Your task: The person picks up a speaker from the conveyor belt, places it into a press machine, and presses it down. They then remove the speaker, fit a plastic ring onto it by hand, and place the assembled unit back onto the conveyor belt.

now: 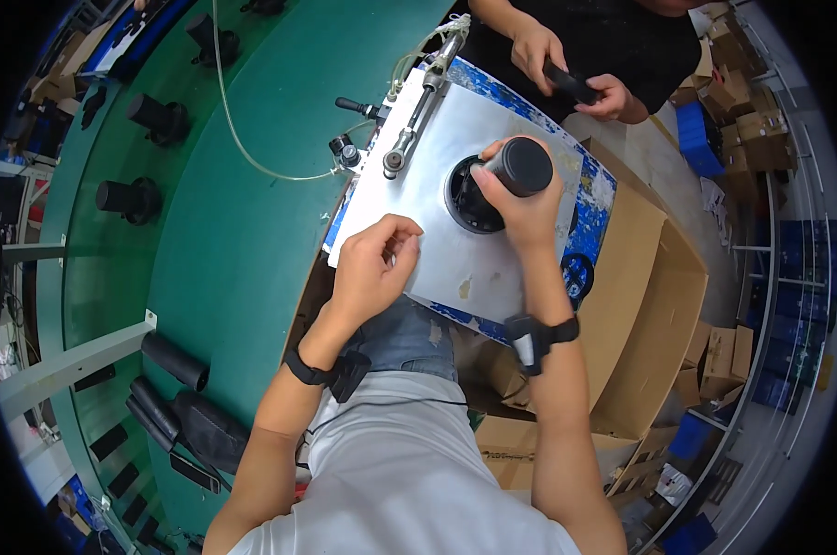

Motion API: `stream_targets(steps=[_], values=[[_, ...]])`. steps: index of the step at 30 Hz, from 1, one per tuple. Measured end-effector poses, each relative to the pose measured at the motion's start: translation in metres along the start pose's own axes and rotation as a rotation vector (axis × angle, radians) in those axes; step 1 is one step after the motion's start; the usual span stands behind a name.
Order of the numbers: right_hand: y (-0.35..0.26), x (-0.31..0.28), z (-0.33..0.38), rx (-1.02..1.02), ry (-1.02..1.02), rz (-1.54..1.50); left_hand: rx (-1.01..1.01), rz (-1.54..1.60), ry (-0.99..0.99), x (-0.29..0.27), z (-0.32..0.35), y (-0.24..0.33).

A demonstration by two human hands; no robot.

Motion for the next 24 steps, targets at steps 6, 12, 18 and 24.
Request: stream_targets(steps=[6, 12, 18, 24], values=[[0.009, 0.008, 0.014, -0.017, 0.093, 0.101, 0.017, -0.028, 0.048, -0.001, 0.001, 0.002], [0.009, 0.013, 0.014, -0.088, 0.116, 0.134, 0.021, -0.031, 0.056, -0.001, 0.002, 0.000], [0.025, -0.006, 0.005, -0.077, -0.101, -0.142, -0.032, 0.102, -0.089, -0.009, -0.001, -0.002], [0.022, -0.006, 0.007, -0.074, -0.090, -0.043, -0.048, 0.238, -0.144, -0.011, -0.003, -0.005]])
Point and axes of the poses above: each hand's wrist, its own z-axis away from the middle knuckle, its own x-axis out of the palm, y = z × x, the point moved 2 cm from there along -z, towards the middle knuckle, and after that the axes turned 10 degrees about -x, right-handed, at the moved point
